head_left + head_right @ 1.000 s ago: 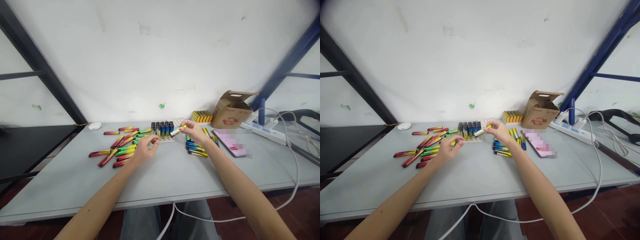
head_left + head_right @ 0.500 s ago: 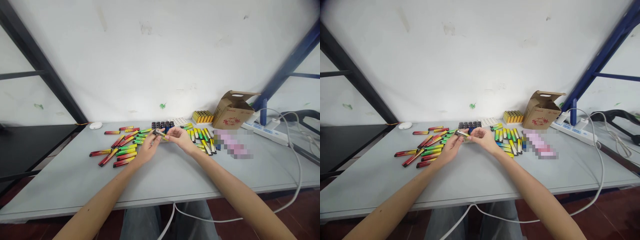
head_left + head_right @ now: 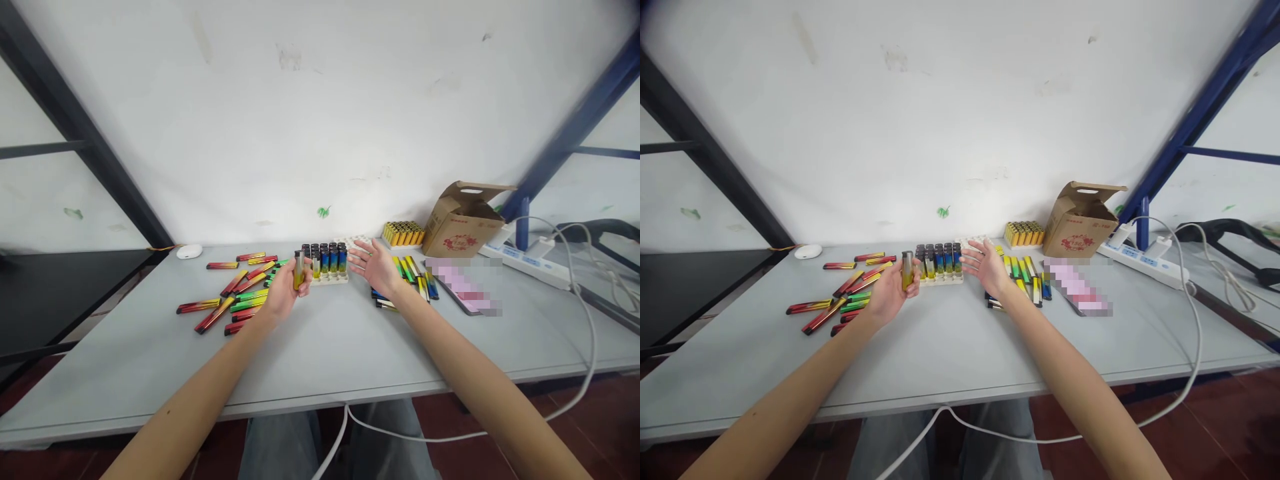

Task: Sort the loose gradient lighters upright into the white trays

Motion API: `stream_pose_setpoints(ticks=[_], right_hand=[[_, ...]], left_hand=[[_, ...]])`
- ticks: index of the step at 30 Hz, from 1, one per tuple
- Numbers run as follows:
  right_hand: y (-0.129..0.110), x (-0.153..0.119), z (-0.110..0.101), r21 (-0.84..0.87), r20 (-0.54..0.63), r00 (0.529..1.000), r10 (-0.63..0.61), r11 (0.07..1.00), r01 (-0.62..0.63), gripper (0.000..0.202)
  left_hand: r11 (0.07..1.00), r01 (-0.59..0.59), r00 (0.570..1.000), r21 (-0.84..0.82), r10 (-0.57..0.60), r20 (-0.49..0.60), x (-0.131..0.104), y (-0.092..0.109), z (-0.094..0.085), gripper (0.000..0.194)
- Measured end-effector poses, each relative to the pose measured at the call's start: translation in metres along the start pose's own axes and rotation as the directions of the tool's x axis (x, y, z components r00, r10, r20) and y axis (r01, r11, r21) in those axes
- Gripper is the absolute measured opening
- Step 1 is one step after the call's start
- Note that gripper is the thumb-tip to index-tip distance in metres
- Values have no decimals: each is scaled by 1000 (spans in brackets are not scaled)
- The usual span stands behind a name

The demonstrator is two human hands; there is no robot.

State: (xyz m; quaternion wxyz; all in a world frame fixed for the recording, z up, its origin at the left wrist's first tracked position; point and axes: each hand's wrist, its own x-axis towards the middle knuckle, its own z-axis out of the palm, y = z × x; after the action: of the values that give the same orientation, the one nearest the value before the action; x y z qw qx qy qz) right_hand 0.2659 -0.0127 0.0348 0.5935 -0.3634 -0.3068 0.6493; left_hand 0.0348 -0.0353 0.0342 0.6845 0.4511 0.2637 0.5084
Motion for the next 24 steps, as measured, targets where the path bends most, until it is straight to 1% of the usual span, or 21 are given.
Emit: stream_pose_setpoints(ticks=[3,6,11,14,18,24], right_hand=[[-2,1,-3,37,0,1000,19,999,-19,36],[-3,2,-5,58,-14,1000,27,998,-26,39],[-4,4,-7,70,-22,999,38,997,-37,40],[-4,4,-7,80,-21,999,40,996,-38,41],[-4,5,-8,81,-13,999,40,996,-39,41],[-2,7,-10,62,-3,1000,30,998,-30,40]], left_hand=[[997,66,998,-47,-66,0,1,3,-2,38],[993,100,995,-65,-100,3,3,4,-4,43],[985,152,988,-83,-151,21,3,3,-2,38],[981,175,985,-88,-175,10,3,2,0,36],[982,171,985,-75,-172,-19,4,3,3,30],[990,137,989,-38,-139,-57,2,3,4,26]])
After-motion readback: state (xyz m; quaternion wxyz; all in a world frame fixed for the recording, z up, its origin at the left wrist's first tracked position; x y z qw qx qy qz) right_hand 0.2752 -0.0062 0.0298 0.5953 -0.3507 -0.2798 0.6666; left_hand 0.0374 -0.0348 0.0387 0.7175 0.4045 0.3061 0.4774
